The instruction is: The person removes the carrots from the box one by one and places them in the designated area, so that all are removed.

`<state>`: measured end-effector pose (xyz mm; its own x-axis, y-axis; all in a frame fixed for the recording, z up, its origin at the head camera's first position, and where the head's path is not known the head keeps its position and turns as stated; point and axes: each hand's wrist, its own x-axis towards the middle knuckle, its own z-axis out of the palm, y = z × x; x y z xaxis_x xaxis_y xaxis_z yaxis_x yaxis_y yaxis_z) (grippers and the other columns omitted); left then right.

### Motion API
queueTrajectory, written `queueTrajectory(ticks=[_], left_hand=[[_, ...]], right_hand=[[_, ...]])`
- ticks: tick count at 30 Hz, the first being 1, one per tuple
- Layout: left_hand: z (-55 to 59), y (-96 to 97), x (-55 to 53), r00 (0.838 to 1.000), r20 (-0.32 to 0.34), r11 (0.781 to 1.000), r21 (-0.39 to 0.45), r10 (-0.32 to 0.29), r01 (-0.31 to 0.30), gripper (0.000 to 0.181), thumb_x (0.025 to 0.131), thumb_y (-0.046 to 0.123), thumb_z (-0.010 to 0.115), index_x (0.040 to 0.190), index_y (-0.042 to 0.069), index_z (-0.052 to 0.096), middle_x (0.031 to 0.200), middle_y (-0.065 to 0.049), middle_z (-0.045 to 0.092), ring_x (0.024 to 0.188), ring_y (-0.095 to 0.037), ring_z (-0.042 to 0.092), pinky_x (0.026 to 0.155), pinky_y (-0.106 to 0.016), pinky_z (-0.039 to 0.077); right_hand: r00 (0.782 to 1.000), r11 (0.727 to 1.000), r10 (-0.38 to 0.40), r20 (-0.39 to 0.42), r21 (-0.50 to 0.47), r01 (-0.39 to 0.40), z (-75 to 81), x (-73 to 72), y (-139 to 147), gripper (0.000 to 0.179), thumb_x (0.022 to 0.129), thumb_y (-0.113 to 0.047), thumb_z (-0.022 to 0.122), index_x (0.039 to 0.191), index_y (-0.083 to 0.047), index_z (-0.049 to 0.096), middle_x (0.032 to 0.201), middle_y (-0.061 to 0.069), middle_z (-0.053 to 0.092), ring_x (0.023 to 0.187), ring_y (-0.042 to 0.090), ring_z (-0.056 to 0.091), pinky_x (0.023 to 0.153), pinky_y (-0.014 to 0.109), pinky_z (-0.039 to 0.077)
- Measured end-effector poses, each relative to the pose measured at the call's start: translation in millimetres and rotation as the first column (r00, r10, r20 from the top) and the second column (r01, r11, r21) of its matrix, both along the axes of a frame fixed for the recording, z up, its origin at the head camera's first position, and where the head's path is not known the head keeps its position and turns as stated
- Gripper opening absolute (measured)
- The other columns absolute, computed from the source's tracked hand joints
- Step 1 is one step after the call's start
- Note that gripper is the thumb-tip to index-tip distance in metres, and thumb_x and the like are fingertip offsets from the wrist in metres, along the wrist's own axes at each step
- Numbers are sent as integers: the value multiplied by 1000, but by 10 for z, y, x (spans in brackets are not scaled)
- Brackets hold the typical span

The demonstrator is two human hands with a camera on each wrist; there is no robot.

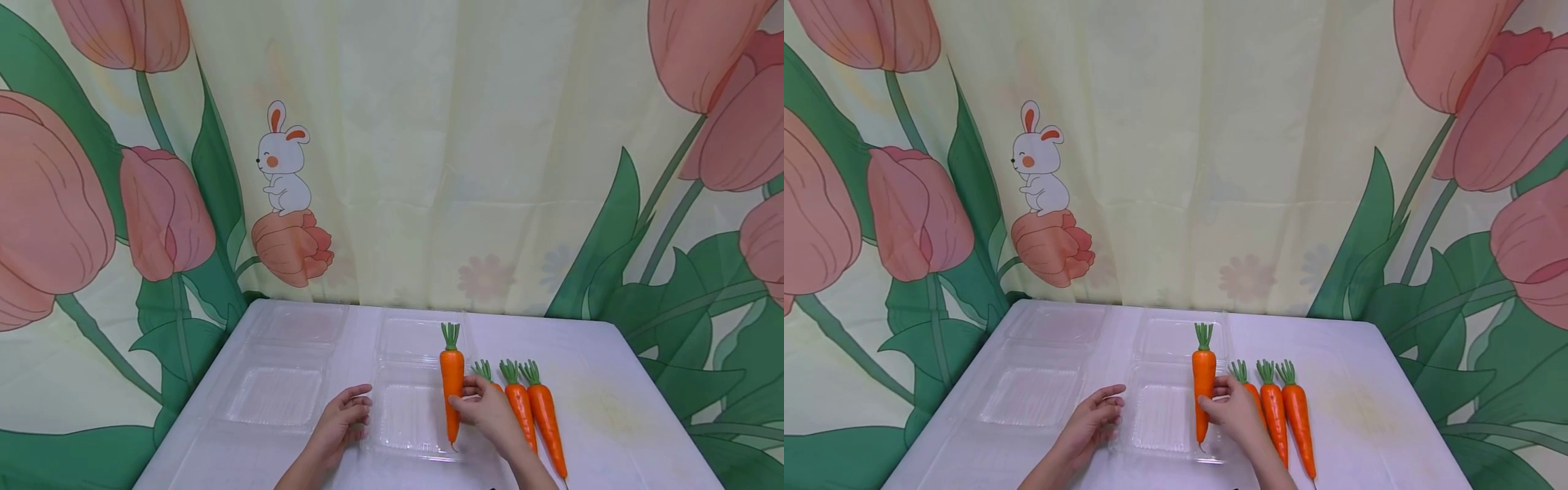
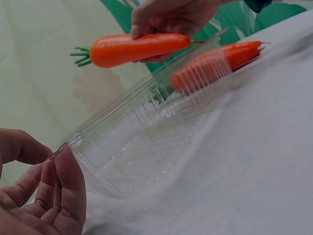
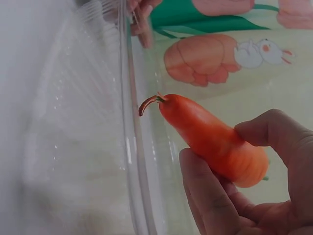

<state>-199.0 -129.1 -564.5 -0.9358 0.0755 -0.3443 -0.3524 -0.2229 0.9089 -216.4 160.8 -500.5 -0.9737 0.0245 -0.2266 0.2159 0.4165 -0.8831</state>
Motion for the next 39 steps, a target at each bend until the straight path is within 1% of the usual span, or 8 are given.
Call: queueTrajectory(ticks=[6, 10, 15, 19, 22, 27, 32, 39], left_hand=[[-1, -6, 9, 1000, -15, 1000, -2, -4, 4, 51, 94, 8, 66, 143, 2, 52, 103, 0, 64, 80, -13, 62, 64, -25, 54], [5, -9, 16, 1000, -19, 1000, -2, -4, 4, 52, 94, 8, 67, 143, 2, 52, 103, 0, 64, 80, -13, 61, 64, -24, 55], [8, -5, 18, 1000, -17, 1000, -4, 7, -7, 52, 93, 8, 68, 142, 3, 53, 103, 0, 64, 81, -13, 61, 64, -24, 55], [7, 0, 17, 1000, -19, 1000, -6, 14, -14, 51, 92, 8, 68, 141, 2, 54, 103, 0, 64, 81, -13, 60, 64, -24, 54], [7, 1, 20, 1000, -18, 1000, -8, 18, -18, 50, 93, 7, 68, 140, 3, 54, 103, -1, 64, 81, -13, 60, 64, -24, 55], [8, 3, 23, 1000, -20, 1000, -15, 20, -20, 49, 93, 8, 67, 140, 3, 54, 103, -1, 64, 81, -13, 61, 64, -24, 55], [15, 10, 22, 1000, -21, 1000, -24, 19, -20, 49, 93, 9, 68, 140, 2, 54, 103, 0, 64, 81, -14, 61, 65, -25, 55], [22, 9, 25, 999, -21, 999, -23, 29, -30, 49, 93, 7, 68, 140, 2, 55, 102, 0, 64, 80, -14, 60, 65, -25, 54]], right_hand=[[998, 998, -46, 50, -46, 48, 22, -12, 104, 62, 86, -17, 81, 136, 7, 54, 116, 19, 64, 92, 23, 65, 75, 37, 63], [996, 998, -52, 68, -23, 53, 52, 12, 179, 64, 87, -21, 81, 138, 5, 52, 119, 20, 63, 94, 24, 65, 78, 37, 63], [998, 999, -36, 47, 31, 34, 68, 34, 277, 61, 87, -22, 80, 135, 6, 54, 116, 20, 63, 92, 24, 63, 77, 36, 62], [997, 998, -55, 58, 17, 54, 38, 37, 366, 62, 88, -22, 80, 136, 7, 54, 115, 20, 62, 89, 23, 64, 76, 36, 63], [996, 998, -60, 65, 10, 60, 18, 49, 445, 66, 88, -24, 81, 138, 8, 51, 118, 23, 61, 89, 22, 66, 76, 38, 63], [994, 998, -59, 96, 28, 57, 15, 80, 596, 70, 89, -27, 81, 139, 9, 48, 122, 26, 58, 91, 24, 65, 78, 40, 63], [989, 996, -73, 131, 50, 68, 9, 140, 788, 72, 91, -28, 79, 141, 11, 45, 125, 30, 57, 96, 29, 65, 79, 42, 63], [979, 995, -98, 176, 50, 90, 1, 159, 1044, 73, 93, -28, 76, 142, 13, 40, 125, 32, 53, 96, 30, 64, 80, 40, 63]])
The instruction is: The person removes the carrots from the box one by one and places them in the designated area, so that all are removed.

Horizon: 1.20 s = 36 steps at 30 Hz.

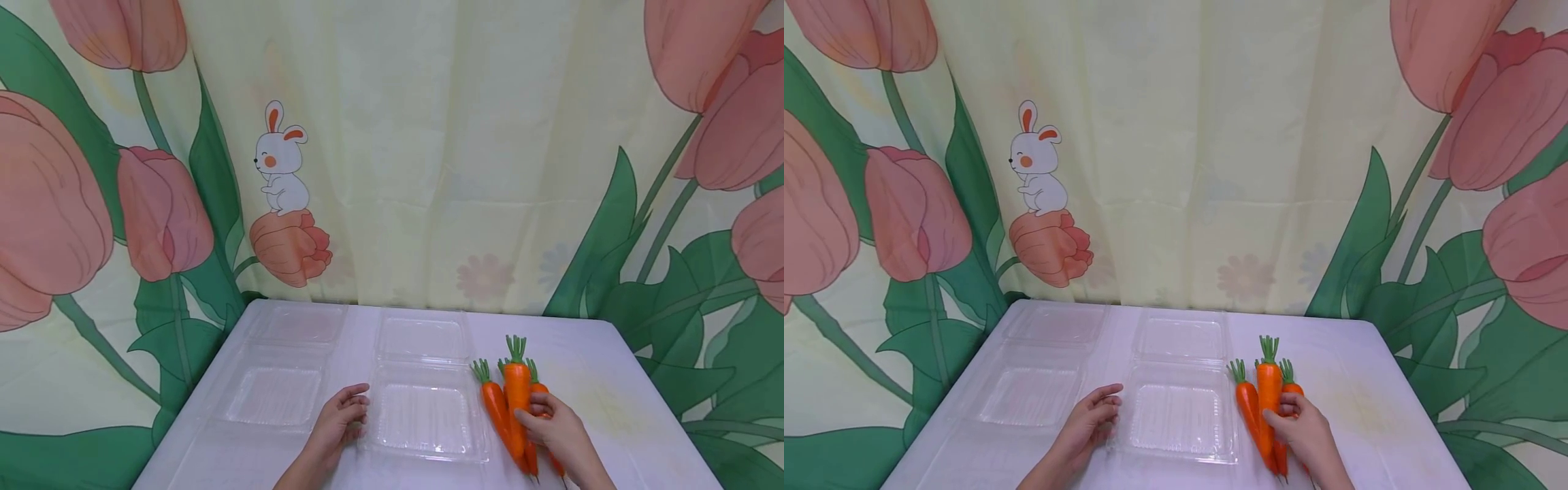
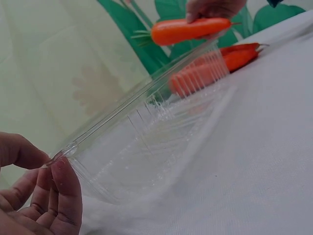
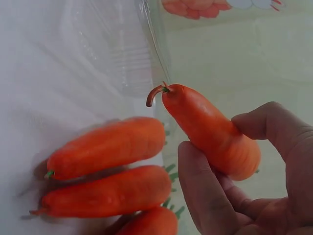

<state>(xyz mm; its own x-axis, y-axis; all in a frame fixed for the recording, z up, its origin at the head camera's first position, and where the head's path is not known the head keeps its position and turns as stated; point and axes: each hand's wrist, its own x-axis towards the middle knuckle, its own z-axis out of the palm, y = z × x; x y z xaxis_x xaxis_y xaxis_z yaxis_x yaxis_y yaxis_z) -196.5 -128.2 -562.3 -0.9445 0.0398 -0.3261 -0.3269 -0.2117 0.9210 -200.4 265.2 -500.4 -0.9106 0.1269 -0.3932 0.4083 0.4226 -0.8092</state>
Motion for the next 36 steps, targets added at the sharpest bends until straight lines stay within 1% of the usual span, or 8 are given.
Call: queueTrajectory(ticks=[5, 9, 12, 16, 20, 27, 33, 36], left_hand=[[1, -3, 1, 1000, 6, 1000, 0, 17, -17, 48, 92, 6, 67, 139, 2, 56, 101, 0, 64, 80, -14, 61, 65, -25, 54], [0, -1, -11, 999, 3, 999, -5, 34, -34, 49, 91, 5, 66, 139, 2, 56, 101, 0, 64, 81, -15, 60, 66, -25, 53], [-5, 4, -25, 999, 1, 999, -6, 42, -42, 48, 91, 5, 66, 139, 3, 56, 101, 0, 64, 82, -15, 60, 66, -26, 53], [-11, 8, -29, 999, 3, 999, -7, 45, -45, 47, 91, 5, 65, 138, 3, 56, 101, 1, 63, 82, -15, 60, 66, -26, 53], [-18, -5, -17, 998, 0, 998, -13, 58, -58, 47, 92, 4, 65, 137, 3, 56, 101, 2, 63, 81, -14, 59, 66, -26, 52], [-25, 8, -22, 996, -24, 995, -30, 89, -90, 47, 92, 2, 62, 138, 0, 53, 100, 2, 61, 79, -14, 57, 65, -26, 50], [-20, 24, -25, 995, -21, 995, -29, 100, -101, 47, 91, 0, 60, 138, -2, 52, 99, 2, 60, 79, -13, 56, 65, -25, 48], [-14, 37, -22, 995, -18, 994, -27, 103, -103, 47, 91, -1, 59, 138, -2, 52, 99, 2, 60, 79, -14, 56, 65, -25, 49]], right_hand=[[999, 1000, -26, 20, -6, 26, -28, -5, 159, 74, 94, -24, 76, 143, 16, 36, 122, 32, 53, 96, 30, 64, 80, 40, 63], [999, 1000, -28, 26, 6, 28, -68, -12, 304, 77, 94, -27, 76, 143, 17, 35, 119, 33, 55, 92, 27, 64, 80, 41, 63], [999, 999, -18, 27, 30, 17, -96, -1, 419, 80, 94, -33, 77, 142, 18, 36, 118, 33, 56, 90, 26, 64, 80, 41, 63], [999, 997, -6, 43, 75, 3, -116, 28, 559, 87, 92, -40, 77, 141, 19, 36, 121, 36, 55, 91, 28, 63, 80, 41, 62], [998, 994, -2, 64, 112, -5, -154, 36, 667, 90, 90, -43, 78, 140, 19, 36, 122, 38, 54, 90, 29, 63, 79, 40, 62], [996, 990, -28, 82, 138, 17, -225, 14, 802, 80, 94, -31, 76, 137, 23, 35, 115, 38, 55, 85, 28, 62, 76, 39, 62], [993, 981, -37, 113, 191, 15, -302, -12, 870, 71, 97, -24, 72, 135, 23, 37, 107, 34, 58, 84, 31, 60, 72, 37, 59], [993, 981, -28, 116, 195, 5, -345, -30, 901, 66, 98, -22, 70, 134, 23, 38, 104, 32, 60, 82, 29, 62, 72, 37, 60]])
